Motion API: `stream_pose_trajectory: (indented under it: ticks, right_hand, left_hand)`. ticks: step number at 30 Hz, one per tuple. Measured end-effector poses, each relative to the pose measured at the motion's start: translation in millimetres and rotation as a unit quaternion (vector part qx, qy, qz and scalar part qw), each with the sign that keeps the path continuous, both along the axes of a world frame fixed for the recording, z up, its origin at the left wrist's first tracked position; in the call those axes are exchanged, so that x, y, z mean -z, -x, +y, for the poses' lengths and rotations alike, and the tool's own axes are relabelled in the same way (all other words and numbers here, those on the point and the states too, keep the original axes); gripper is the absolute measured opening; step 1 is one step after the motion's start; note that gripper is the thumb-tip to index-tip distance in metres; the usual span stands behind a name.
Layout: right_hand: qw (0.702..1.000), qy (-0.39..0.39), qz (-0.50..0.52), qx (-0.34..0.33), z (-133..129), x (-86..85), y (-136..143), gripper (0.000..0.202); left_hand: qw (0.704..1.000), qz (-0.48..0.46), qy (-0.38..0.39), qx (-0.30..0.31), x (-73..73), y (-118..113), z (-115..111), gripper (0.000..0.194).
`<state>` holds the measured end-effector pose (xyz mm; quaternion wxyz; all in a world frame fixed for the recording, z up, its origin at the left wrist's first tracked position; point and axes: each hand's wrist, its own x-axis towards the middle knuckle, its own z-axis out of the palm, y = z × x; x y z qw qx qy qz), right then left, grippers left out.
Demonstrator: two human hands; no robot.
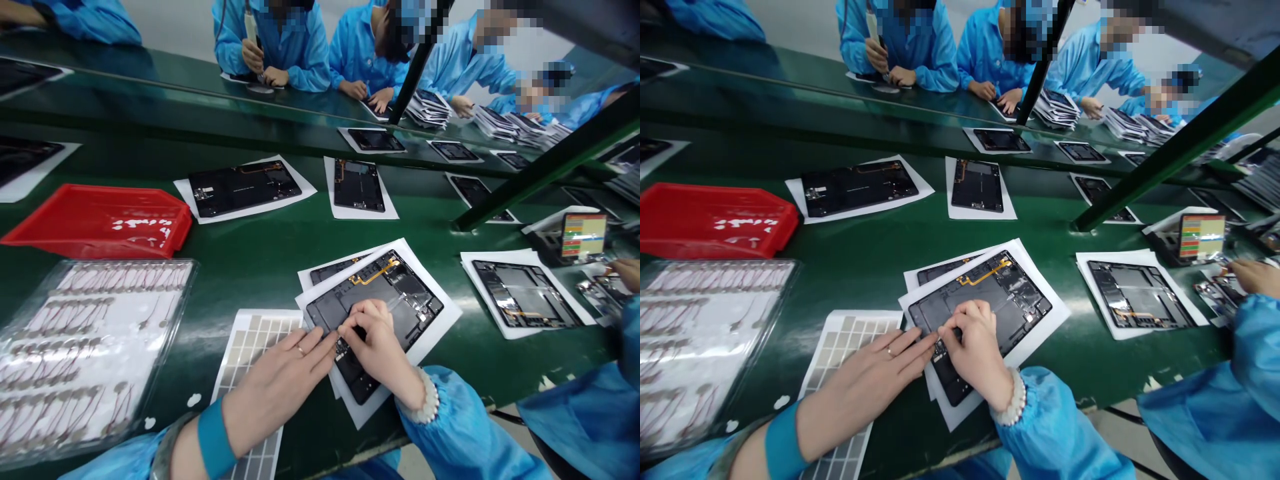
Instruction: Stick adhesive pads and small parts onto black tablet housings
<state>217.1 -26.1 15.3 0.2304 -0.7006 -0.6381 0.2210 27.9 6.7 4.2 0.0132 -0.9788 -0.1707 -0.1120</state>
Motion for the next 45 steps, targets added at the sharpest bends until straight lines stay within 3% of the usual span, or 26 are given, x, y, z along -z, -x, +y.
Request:
stream_pose_trajectory:
  ticks: [6, 10, 14, 18, 26, 31, 36, 41, 43, 45]
  right_hand:
    - [0.998, -0.034, -0.03, -0.036, 1.3, -5.5, -10.0, 0.021]
    - [0.996, -0.086, -0.007, 0.016, 6.1, -7.2, -35.2, 0.02]
    - [0.997, -0.074, -0.004, -0.021, 12.5, 0.9, -54.1, 0.018]
    - [0.993, -0.104, -0.039, -0.04, 15.1, 9.7, -54.8, 0.016]
    - [0.992, -0.109, -0.046, -0.043, 14.0, 11.4, -53.5, 0.013]
    - [0.993, -0.106, -0.042, -0.042, 14.3, 12.2, -54.1, 0.012]
    - [0.992, -0.109, -0.039, -0.043, 14.4, 12.8, -54.6, 0.012]
    - [0.993, -0.108, -0.037, -0.045, 15.4, 12.4, -54.8, 0.013]
    - [0.993, -0.104, -0.037, -0.044, 14.8, 12.6, -53.8, 0.013]
    - [0.993, -0.1, -0.038, -0.042, 13.3, 12.5, -52.7, 0.014]
  left_hand:
    - [0.999, 0.019, -0.014, 0.024, -0.2, -3.8, -0.9, 0.026]
    - [0.999, 0.02, -0.007, 0.03, -4.8, -6.5, 1.7, 0.025]
    - [0.998, 0.025, 0.019, 0.056, -12.2, -17.2, 15.3, 0.012]
    - [0.994, 0.026, 0.07, 0.083, -19.1, -27.3, 29.6, 0.004]
    - [0.985, 0.014, 0.163, 0.052, -22.3, -26.8, 33.8, 0.021]
    - [0.987, 0.004, 0.151, 0.056, -22.0, -25.7, 33.1, 0.019]
    - [0.992, 0.005, 0.126, -0.01, -29.0, -21.6, 37.6, 0.031]
    - [0.991, -0.007, 0.131, 0.032, -21.7, -22.6, 15.1, 0.034]
    - [0.994, -0.014, 0.111, 0.008, -26.4, -16.9, 8.1, 0.039]
    - [0.995, -0.03, 0.08, -0.052, -41.5, 0.6, 16.8, 0.037]
